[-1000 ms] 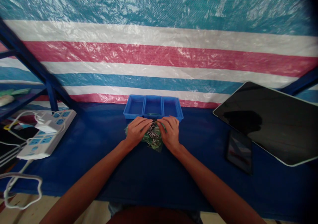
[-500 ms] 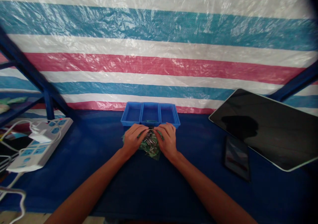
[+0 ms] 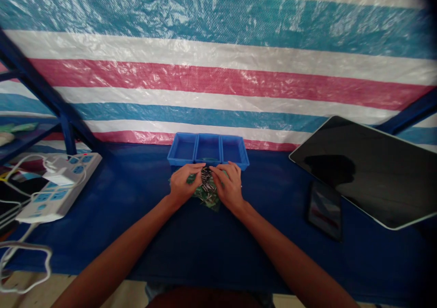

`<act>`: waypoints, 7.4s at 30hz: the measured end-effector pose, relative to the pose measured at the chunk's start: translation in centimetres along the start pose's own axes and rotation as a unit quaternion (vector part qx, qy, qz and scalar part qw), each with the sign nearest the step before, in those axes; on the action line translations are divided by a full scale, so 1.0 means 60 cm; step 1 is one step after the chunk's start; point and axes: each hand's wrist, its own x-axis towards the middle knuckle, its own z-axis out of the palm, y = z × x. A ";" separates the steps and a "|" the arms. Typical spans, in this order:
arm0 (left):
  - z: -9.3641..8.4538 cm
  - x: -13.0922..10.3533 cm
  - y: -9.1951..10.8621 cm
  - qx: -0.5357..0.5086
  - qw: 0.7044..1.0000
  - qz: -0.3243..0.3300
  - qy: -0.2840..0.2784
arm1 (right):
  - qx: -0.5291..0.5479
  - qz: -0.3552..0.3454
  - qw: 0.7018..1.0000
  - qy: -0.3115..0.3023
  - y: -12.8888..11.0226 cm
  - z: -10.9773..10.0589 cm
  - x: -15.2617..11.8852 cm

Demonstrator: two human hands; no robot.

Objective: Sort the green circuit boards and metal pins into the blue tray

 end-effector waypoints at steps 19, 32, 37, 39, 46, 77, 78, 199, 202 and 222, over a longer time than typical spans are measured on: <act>0.004 -0.010 -0.025 0.047 0.998 -0.005 -0.050 | 0.001 0.011 1.000 0.024 -0.004 -0.007 0.005; 0.005 -0.014 -0.027 0.058 0.995 -0.031 -0.081 | 0.037 -0.032 0.999 0.006 0.003 0.003 0.000; 0.005 -0.017 -0.029 0.049 0.994 -0.029 -0.093 | 0.041 -0.031 0.999 -0.001 0.003 0.002 0.000; 0.004 -0.017 -0.028 0.043 0.994 -0.031 -0.095 | 0.044 -0.028 0.999 -0.011 0.002 0.000 0.000; -0.002 -0.011 -0.017 0.050 0.996 -0.021 -0.075 | 0.051 -0.007 0.999 -0.006 -0.003 -0.002 0.003; -0.022 0.021 -0.112 0.281 0.958 -0.048 -0.033 | 0.024 0.023 0.999 0.031 -0.002 -0.006 0.004; -0.022 0.021 -0.104 0.275 0.960 -0.038 -0.041 | 0.014 0.029 0.999 0.027 -0.001 -0.006 0.004; 0.003 0.000 -0.058 0.151 0.941 -0.003 -0.302 | -0.104 0.099 0.983 -0.113 0.008 0.001 0.005; 0.003 0.001 -0.056 0.152 0.940 -0.005 -0.305 | -0.103 0.099 0.983 -0.113 0.008 0.001 0.005; 0.001 0.001 -0.053 0.092 0.977 0.007 -0.193 | -0.049 0.103 0.989 -0.095 0.001 -0.006 0.009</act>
